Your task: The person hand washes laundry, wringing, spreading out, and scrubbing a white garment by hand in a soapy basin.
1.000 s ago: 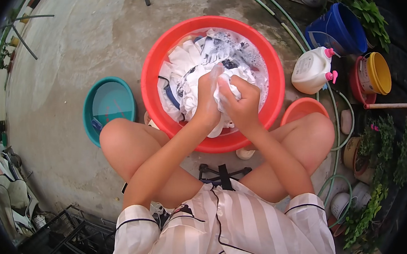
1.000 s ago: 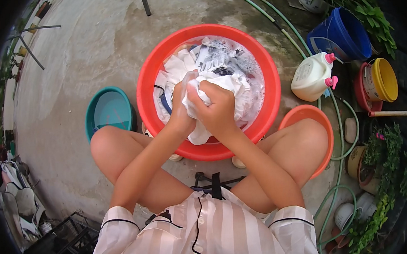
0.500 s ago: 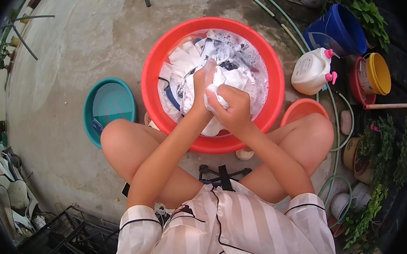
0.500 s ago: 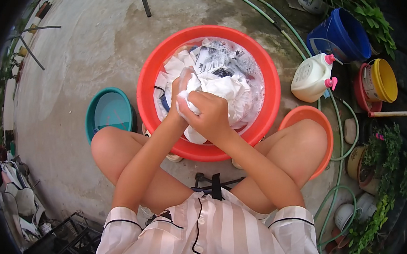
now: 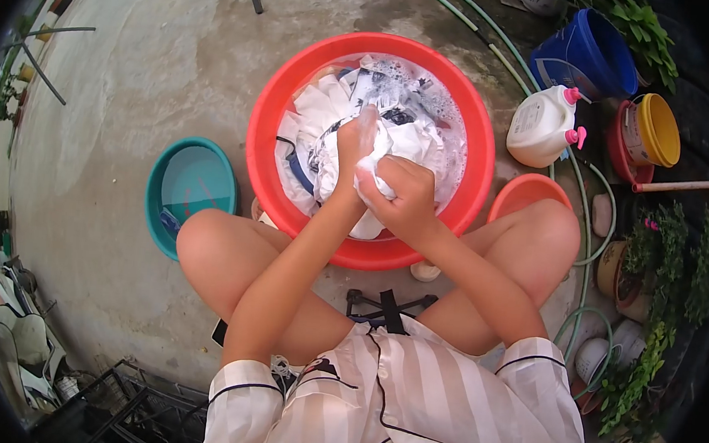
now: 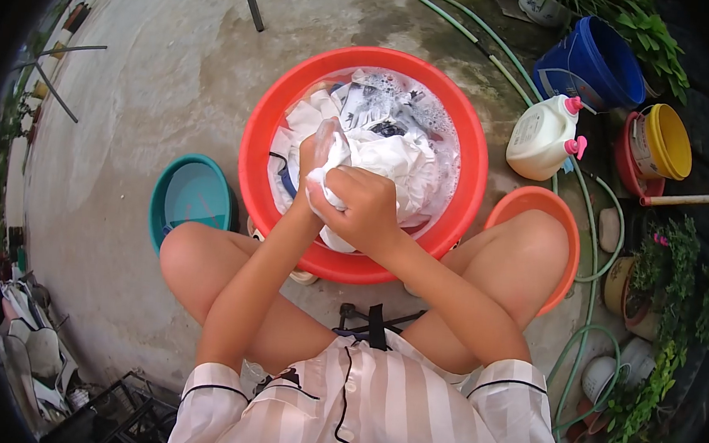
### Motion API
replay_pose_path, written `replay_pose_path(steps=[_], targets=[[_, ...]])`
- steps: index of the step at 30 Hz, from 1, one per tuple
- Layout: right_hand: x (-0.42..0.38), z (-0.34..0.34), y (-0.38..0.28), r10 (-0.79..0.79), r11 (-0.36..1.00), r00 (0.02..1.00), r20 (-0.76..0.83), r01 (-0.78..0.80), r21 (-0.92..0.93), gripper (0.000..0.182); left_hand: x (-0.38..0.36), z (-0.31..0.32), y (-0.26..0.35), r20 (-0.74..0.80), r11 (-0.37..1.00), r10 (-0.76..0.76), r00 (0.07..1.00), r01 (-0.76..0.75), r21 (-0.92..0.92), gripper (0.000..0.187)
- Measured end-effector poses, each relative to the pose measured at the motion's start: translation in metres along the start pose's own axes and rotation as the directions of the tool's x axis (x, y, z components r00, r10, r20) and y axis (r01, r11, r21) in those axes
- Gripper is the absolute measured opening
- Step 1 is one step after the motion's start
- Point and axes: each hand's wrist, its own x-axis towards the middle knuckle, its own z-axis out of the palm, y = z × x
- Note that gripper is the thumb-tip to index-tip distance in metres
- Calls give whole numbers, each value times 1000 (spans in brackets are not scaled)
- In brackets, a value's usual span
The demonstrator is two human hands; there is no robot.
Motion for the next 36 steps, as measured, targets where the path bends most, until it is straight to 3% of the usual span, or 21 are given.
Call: replay_pose_path(steps=[2, 4, 5, 8, 9, 12, 13, 16, 17, 20, 21, 24, 25, 28, 32, 33, 36], targets=[[2, 0, 7, 64, 997, 998, -23, -63, 44, 24, -6, 7, 1, -26, 993, -12, 1000, 9, -119, 38], [13, -3, 12, 350, 914, 933, -82, -321, 248, 25, -17, 20, 19, -51, 978, 0, 999, -10, -208, 39], [18, -4, 14, 486, 832, 870, -88, -429, 352, 26, -23, 27, 27, -78, 982, 30, 997, -44, -184, 38], [25, -10, 24, 578, 731, 814, -62, -482, 483, 27, -32, 28, 39, -8, 998, -68, 998, 68, 16, 29], [24, -9, 21, 581, 760, 809, -92, -499, 417, 27, -31, 28, 36, 3, 993, -97, 995, 97, -69, 29], [14, -5, 8, 332, 937, 935, -124, -312, 160, 25, -20, 20, 17, -42, 967, 12, 999, -23, -254, 38], [3, 1, 6, 75, 997, 995, -73, -72, 38, 24, -10, 9, 13, -3, 995, 4, 1000, -5, -104, 38], [-2, 7, 7, -30, 997, 998, -53, 34, 71, 23, 2, 3, 1, -33, 999, 20, 999, -21, -49, 37], [0, 6, 11, 14, 996, 999, -44, -10, 90, 23, 3, 4, -2, -43, 999, 41, 998, -41, 9, 37], [17, -5, 7, 446, 850, 893, -53, -404, 339, 27, -17, 24, 26, -88, 957, -21, 996, -5, -289, 37], [21, -4, 14, 482, 824, 871, -93, -414, 388, 30, -19, 26, 27, -79, 981, 73, 994, -85, -172, 36], [23, -9, 31, 500, 833, 860, -104, -445, 327, 30, -28, 23, 35, 18, 993, -109, 994, 108, 47, 31], [22, -4, 31, 467, 865, 870, -160, -412, 286, 29, -29, 25, 34, -3, 998, -42, 999, 42, -48, 31], [14, -4, 8, 282, 955, 952, -116, -267, 127, 28, -19, 20, 22, -38, 956, 1, 999, -12, -293, 36], [0, 1, 0, -64, 998, 998, 2, 64, -3, 25, 4, -3, 1, 24, 991, -63, 998, 66, -113, 31], [0, 2, 3, -47, 998, 999, -21, 47, 37, 25, 0, -1, 5, 20, 997, -57, 998, 58, -42, 30], [10, -3, 5, 248, 961, 967, -56, -238, 144, 26, -16, 16, 24, -36, 928, -125, 992, 104, -358, 30]])
